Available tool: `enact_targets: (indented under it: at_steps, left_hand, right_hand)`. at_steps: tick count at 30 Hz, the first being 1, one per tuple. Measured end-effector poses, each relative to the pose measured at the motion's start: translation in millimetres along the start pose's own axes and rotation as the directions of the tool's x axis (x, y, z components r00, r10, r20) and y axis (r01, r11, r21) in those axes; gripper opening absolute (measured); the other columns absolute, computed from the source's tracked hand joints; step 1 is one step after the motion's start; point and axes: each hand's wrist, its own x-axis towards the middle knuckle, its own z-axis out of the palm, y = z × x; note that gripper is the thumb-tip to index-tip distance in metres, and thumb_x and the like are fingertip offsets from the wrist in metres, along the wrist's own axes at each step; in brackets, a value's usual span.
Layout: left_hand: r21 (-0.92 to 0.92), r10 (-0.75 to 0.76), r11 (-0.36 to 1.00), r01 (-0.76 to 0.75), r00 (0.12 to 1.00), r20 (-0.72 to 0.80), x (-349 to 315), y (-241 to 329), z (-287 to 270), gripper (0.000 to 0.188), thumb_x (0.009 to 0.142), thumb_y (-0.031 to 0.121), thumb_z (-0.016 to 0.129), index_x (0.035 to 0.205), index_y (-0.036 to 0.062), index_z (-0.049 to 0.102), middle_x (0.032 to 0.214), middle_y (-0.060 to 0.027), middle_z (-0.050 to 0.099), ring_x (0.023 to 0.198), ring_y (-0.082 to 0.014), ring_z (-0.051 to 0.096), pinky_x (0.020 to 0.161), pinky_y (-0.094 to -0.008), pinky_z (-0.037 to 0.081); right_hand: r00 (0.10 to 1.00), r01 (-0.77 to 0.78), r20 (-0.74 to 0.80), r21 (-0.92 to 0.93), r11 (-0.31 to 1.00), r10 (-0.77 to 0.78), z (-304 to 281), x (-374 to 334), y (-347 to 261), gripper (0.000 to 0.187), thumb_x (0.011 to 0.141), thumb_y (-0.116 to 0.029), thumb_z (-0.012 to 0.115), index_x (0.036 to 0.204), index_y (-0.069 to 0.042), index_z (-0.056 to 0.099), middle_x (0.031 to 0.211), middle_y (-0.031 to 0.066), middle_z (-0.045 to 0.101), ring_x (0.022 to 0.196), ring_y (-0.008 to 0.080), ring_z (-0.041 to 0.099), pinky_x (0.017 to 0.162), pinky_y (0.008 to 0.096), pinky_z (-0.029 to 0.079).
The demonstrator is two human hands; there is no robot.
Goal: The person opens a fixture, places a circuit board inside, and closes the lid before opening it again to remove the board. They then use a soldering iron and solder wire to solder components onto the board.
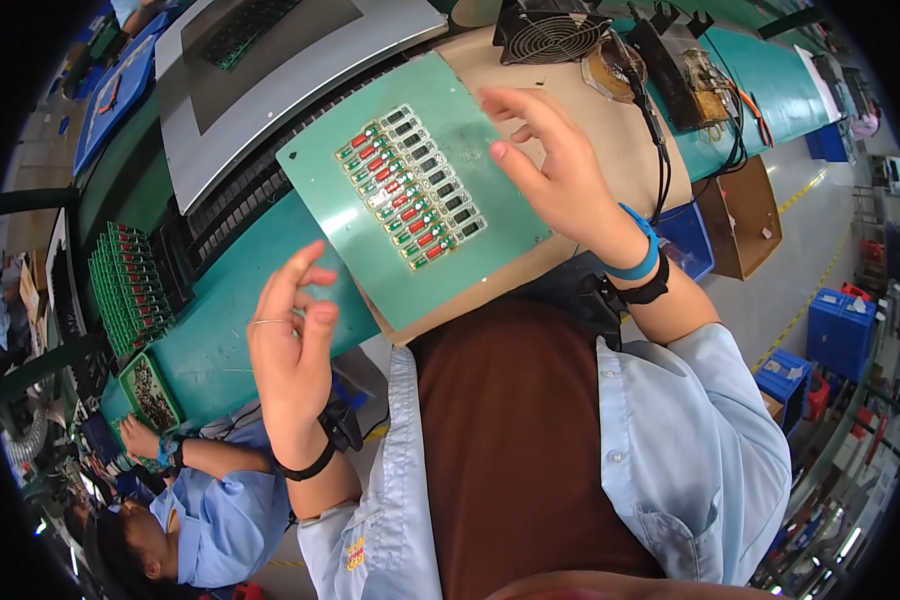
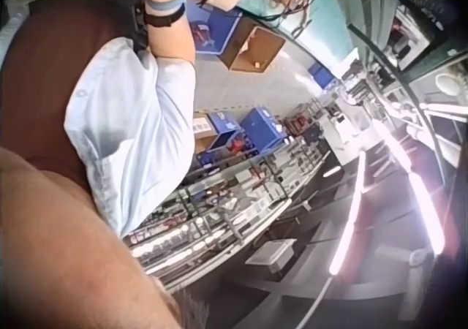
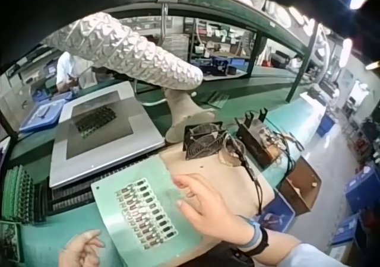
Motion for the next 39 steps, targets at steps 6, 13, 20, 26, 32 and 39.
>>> enact_targets:
  at_steps: [6, 13, 20, 26, 32, 39]
  left_hand:
    - [-0.296, 0.354, 0.906, -0.303, 0.926, 0.134, 14.9, 37.3, 27.4, 0.088, 0.104, 0.070, 0.032, 0.155, -0.0009, 0.043, 0.141, -0.0195, 0.058, 0.113, -0.0228, 0.060, 0.095, -0.0354, 0.046]
    - [-0.455, 0.408, 0.830, -0.321, 0.907, 0.105, 17.7, 38.8, 61.5, 0.093, 0.102, 0.075, 0.030, 0.158, 0.0004, 0.039, 0.146, -0.0188, 0.056, 0.117, -0.0231, 0.059, 0.098, -0.0356, 0.045]
    - [-0.250, 0.320, 0.924, -0.289, 0.942, 0.096, 15.9, 38.3, 43.0, 0.074, 0.105, 0.062, 0.043, 0.145, 0.0019, 0.057, 0.124, -0.0145, 0.069, 0.102, -0.0179, 0.067, 0.085, -0.0306, 0.050]
    - [-0.096, 0.308, 0.951, -0.293, 0.922, 0.236, 5.3, 39.1, 29.4, 0.045, 0.101, 0.044, 0.066, 0.116, 0.0037, 0.077, 0.090, -0.0084, 0.076, 0.073, -0.0111, 0.066, 0.062, -0.0246, 0.050]
    - [-0.293, 0.465, 0.882, -0.368, 0.779, 0.420, -5.7, 20.4, 14.7, 0.055, 0.093, 0.053, 0.071, 0.114, 0.0029, 0.077, 0.089, -0.0088, 0.075, 0.068, -0.0094, 0.058, 0.057, -0.0226, 0.043]
    - [-0.457, 0.479, 0.819, -0.346, 0.852, 0.213, -15.1, 24.2, 37.8, 0.095, 0.083, 0.080, 0.063, 0.130, -0.0021, 0.067, 0.118, -0.0129, 0.068, 0.078, -0.0081, 0.057, 0.052, -0.0187, 0.031]
  right_hand:
    - [0.937, 0.055, 0.302, 0.369, 0.928, -0.175, 8.1, -0.5, -51.0, 0.027, 0.092, 0.001, 0.068, 0.119, -0.002, 0.071, 0.106, 0.0109, 0.070, 0.092, 0.0208, 0.067, 0.079, 0.0319, 0.054]
    - [0.887, 0.059, 0.395, 0.416, 0.907, -0.240, 24.4, -7.1, -69.1, 0.012, 0.091, 0.001, 0.069, 0.103, -0.002, 0.071, 0.094, 0.0097, 0.068, 0.081, 0.0189, 0.066, 0.075, 0.0286, 0.053]
    - [0.907, -0.160, 0.400, 0.618, 0.769, -0.133, -1.0, -9.0, -47.5, 0.011, 0.101, -0.011, 0.065, 0.100, 0.000, 0.066, 0.091, 0.0029, 0.065, 0.076, 0.0116, 0.060, 0.071, 0.0248, 0.049]
    - [0.898, -0.292, 0.438, 0.656, 0.696, -0.036, -25.8, -8.5, -36.0, 0.019, 0.106, -0.020, 0.060, 0.103, -0.001, 0.064, 0.088, -0.0032, 0.060, 0.072, 0.0046, 0.051, 0.064, 0.0221, 0.042]
    - [0.939, -0.268, 0.325, 0.489, 0.830, 0.112, -32.7, -11.5, -18.0, 0.019, 0.107, -0.021, 0.060, 0.104, -0.003, 0.065, 0.086, -0.0057, 0.058, 0.071, 0.0008, 0.046, 0.060, 0.0193, 0.037]
    - [0.945, -0.264, 0.300, 0.460, 0.848, 0.131, -25.6, -11.5, -16.6, 0.019, 0.106, -0.020, 0.061, 0.106, -0.002, 0.066, 0.088, -0.0058, 0.060, 0.073, 0.0005, 0.049, 0.062, 0.0197, 0.039]
